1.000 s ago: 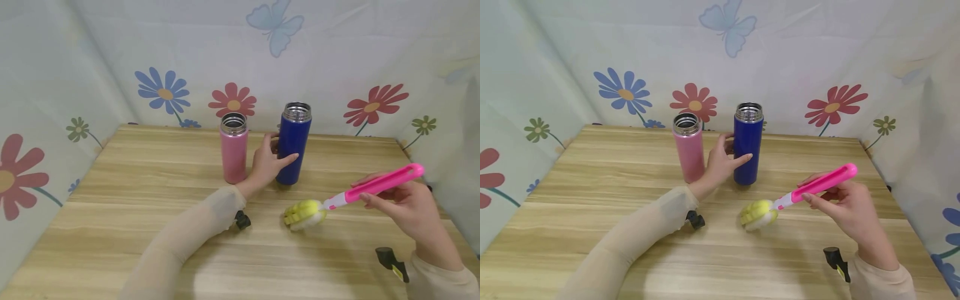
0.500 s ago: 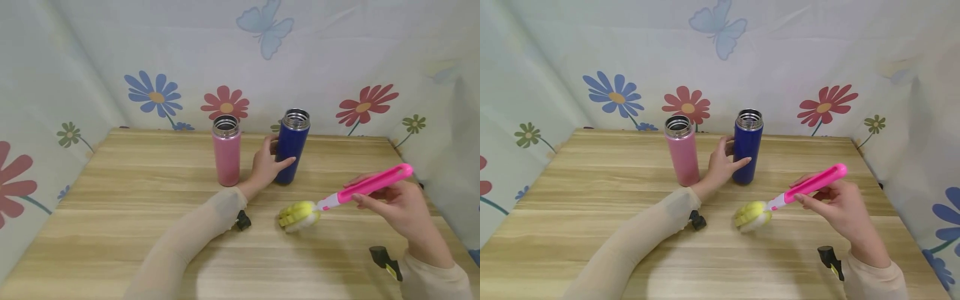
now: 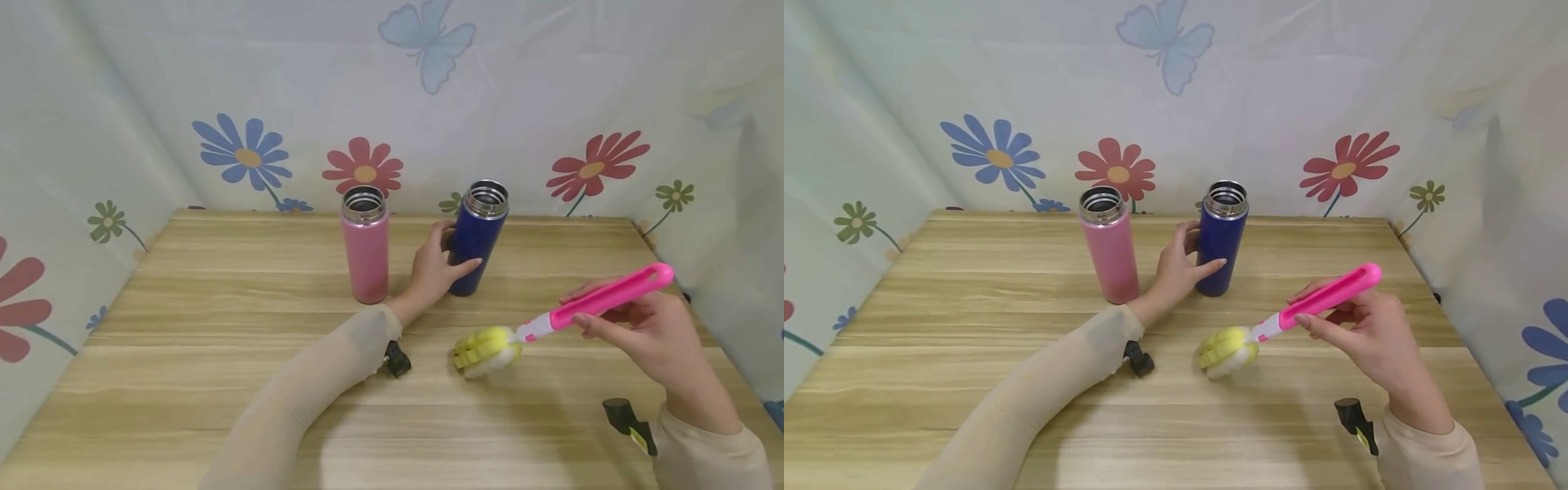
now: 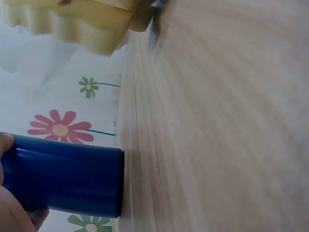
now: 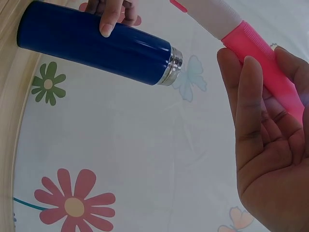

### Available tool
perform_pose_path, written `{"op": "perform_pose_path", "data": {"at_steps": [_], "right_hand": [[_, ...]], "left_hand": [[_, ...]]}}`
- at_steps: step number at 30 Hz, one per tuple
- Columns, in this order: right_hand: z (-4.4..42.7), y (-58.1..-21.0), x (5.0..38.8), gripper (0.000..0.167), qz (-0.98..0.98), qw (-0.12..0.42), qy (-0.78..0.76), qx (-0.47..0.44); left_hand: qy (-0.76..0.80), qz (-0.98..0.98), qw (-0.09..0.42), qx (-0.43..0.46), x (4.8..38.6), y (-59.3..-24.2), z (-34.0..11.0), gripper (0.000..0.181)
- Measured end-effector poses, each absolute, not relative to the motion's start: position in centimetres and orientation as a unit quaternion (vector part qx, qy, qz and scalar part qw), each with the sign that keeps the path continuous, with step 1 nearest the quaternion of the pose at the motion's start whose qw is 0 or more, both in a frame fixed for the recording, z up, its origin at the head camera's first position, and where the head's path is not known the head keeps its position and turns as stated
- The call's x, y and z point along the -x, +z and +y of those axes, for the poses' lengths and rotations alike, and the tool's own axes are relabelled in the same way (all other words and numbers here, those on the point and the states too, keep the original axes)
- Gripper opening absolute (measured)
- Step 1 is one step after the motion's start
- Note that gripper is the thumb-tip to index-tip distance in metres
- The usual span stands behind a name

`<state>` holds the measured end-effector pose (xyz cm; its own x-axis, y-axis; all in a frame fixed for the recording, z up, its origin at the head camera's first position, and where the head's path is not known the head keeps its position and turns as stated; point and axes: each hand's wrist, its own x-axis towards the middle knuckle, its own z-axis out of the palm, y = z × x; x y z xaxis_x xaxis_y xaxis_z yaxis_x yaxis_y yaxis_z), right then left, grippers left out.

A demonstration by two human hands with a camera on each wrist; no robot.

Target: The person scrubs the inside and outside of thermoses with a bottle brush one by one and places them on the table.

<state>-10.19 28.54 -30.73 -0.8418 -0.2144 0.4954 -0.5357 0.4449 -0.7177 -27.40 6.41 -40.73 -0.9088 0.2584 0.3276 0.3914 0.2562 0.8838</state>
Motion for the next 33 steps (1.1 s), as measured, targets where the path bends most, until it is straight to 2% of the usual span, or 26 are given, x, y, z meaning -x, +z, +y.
{"op": "perform_pose_path", "data": {"at_steps": [14,27,33], "right_hand": [[28.5,-31.0,10.5,0.031,-0.802,0.173,0.512,-0.257],[28.7,-31.1,10.2,0.034,-0.837,0.185,0.464,-0.226],[28.6,-31.1,10.3,0.034,-0.844,0.187,0.452,-0.219]], "left_hand": [[-0.553,-0.801,0.057,0.223,27.0,-39.6,5.3,0.078],[-0.547,-0.794,0.073,0.256,23.1,-36.7,2.1,0.07],[-0.53,-0.794,0.112,0.276,21.3,-37.0,-0.7,0.065]]}}
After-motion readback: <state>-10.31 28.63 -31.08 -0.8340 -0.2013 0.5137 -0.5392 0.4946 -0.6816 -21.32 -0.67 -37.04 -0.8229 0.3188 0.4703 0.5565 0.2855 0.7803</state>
